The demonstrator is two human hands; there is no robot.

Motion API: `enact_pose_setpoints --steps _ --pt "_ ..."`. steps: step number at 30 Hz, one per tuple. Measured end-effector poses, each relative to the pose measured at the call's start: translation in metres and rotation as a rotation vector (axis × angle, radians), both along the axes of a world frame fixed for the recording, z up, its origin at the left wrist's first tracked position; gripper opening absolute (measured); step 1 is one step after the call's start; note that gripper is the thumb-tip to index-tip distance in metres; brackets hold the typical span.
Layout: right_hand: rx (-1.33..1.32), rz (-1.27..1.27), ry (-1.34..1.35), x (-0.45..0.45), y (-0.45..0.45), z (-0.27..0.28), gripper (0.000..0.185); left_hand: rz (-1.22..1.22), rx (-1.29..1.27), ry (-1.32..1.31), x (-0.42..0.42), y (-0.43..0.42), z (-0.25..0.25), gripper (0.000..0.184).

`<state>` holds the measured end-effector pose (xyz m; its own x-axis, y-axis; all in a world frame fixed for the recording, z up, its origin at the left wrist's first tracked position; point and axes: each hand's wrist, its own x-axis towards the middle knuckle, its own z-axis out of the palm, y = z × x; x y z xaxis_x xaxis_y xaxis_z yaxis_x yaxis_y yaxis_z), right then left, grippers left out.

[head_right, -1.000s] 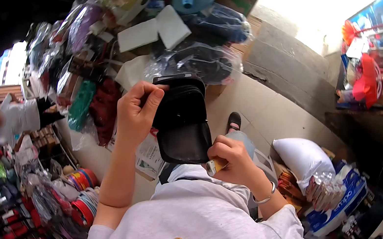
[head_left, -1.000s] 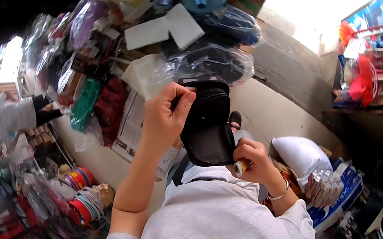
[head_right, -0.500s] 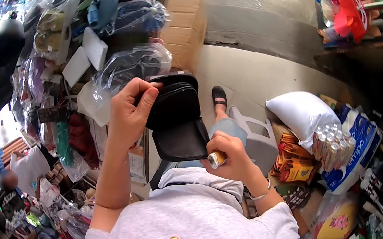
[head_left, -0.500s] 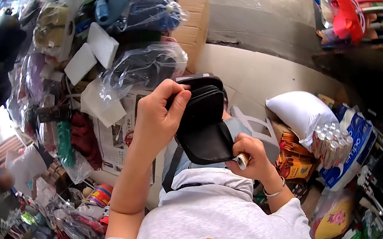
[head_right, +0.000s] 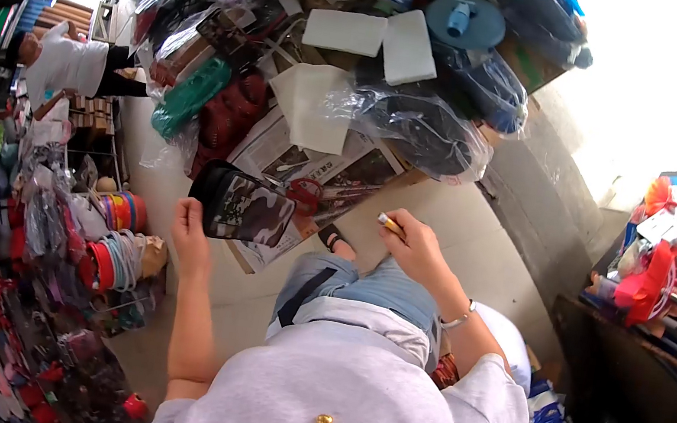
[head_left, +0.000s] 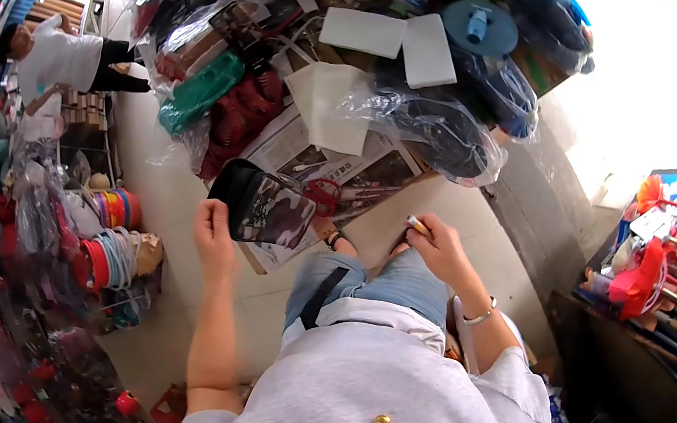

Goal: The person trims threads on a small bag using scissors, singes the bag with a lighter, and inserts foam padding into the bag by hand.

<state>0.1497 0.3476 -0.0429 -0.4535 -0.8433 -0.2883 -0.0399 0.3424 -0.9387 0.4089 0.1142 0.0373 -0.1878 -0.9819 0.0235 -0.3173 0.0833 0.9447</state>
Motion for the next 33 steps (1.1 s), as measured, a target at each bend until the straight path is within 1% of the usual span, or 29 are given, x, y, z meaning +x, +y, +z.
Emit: enact_pose_setpoints --steps 1,2,3,4,6,7,9,12,14,15,16,17,19,20,21,22,23,24,25,26,27,28,29,31,32,33 --pt "0.092 0.081 0.092 0.002 -0.014 0.019 0.021 -0.220 -0.075 -0.224 0.016 0.000 0.004 0.017" --pt "0.093 0.109 0.120 0.007 -0.024 0.023 0.021 -0.434 -0.153 -0.451 0.034 -0.001 0.006 0.018" --pt "0.084 0.166 0.166 0.013 -0.035 0.021 0.022 -0.330 -0.210 -0.445 0.054 -0.007 0.004 0.018" --pt "0.077 0.215 0.208 0.020 -0.046 0.018 0.023 -0.087 -0.096 -0.323 0.073 -0.016 0.005 0.018" --pt "0.118 0.222 0.245 0.029 -0.069 0.007 0.025 0.019 -0.121 -0.075 0.101 -0.027 0.013 0.019" --pt "0.110 0.195 0.291 0.033 -0.081 0.001 0.025 0.038 -0.117 -0.049 0.110 -0.027 0.006 0.019" --pt "0.045 0.190 0.426 0.042 -0.105 -0.020 0.029 -0.123 -0.238 -0.113 0.125 -0.027 -0.013 0.021" --pt "0.045 0.206 0.557 0.059 -0.147 -0.043 0.030 -0.093 -0.209 -0.036 0.129 -0.033 -0.036 0.022" --pt "0.001 0.151 0.583 0.070 -0.172 -0.050 0.033 -0.115 -0.188 0.010 0.119 -0.036 -0.036 0.022" --pt "-0.023 0.124 0.651 0.071 -0.180 -0.064 0.037 -0.111 -0.235 0.026 0.112 -0.038 -0.036 0.021" --pt "-0.014 0.119 0.677 0.072 -0.186 -0.061 0.037 -0.105 -0.283 0.040 0.106 -0.040 -0.036 0.020" --pt "-0.004 0.058 0.756 0.073 -0.190 -0.057 0.039 -0.106 -0.279 0.065 0.101 -0.043 -0.035 0.020" --pt "-0.033 -0.049 0.882 0.060 -0.194 -0.048 0.044 -0.215 -0.194 0.023 0.094 -0.043 -0.035 0.016" --pt "-0.045 -0.098 0.956 0.046 -0.194 -0.042 0.044 -0.208 -0.182 0.035 0.092 -0.042 -0.038 0.016" --pt "-0.063 -0.148 1.025 0.027 -0.194 -0.036 0.045 -0.278 -0.170 -0.023 0.088 -0.041 -0.042 0.014" --pt "-0.080 -0.193 1.024 0.005 -0.193 -0.029 0.045 -0.346 -0.163 -0.083 0.085 -0.042 -0.046 0.012" --pt "-0.052 -0.254 1.057 -0.021 -0.194 -0.029 0.045 -0.352 -0.164 -0.106 0.085 -0.040 -0.052 0.010" --pt "0.050 -0.311 1.106 -0.042 -0.193 -0.023 0.047 -0.336 -0.164 -0.105 0.083 -0.040 -0.051 0.010" --pt "0.185 -0.371 1.112 -0.060 -0.196 -0.013 0.051 -0.318 -0.256 -0.081 0.079 -0.038 -0.048 0.011" --pt "0.283 -0.380 1.159 -0.081 -0.197 -0.010 0.062 -0.298 -0.346 -0.058 0.075 -0.034 -0.045 0.012" --pt "0.354 -0.382 1.189 -0.099 -0.195 -0.009 0.067 -0.254 -0.219 -0.124 0.076 -0.027 -0.040 0.013" --pt "0.421 -0.382 1.220 -0.111 -0.197 -0.006 0.072 -0.230 -0.212 -0.128 0.073 -0.021 -0.041 0.013" --pt "0.405 -0.358 1.221 -0.121 -0.200 -0.004 0.072 -0.149 -0.307 -0.178 0.071 -0.016 -0.044 0.013" --pt "0.615 -0.435 0.826 -0.128 -0.205 0.010 0.079 -0.030 -0.461 -0.271 0.068 -0.007 -0.050 0.015" --pt "0.605 -0.405 0.824 -0.135 -0.203 0.003 0.079 -0.004 -0.456 -0.288 0.065 -0.003 -0.051 0.015" --pt "0.474 -0.435 0.735 -0.143 -0.197 -0.009 0.080 0.056 -0.441 -0.305 0.061 0.003 -0.050 0.017"
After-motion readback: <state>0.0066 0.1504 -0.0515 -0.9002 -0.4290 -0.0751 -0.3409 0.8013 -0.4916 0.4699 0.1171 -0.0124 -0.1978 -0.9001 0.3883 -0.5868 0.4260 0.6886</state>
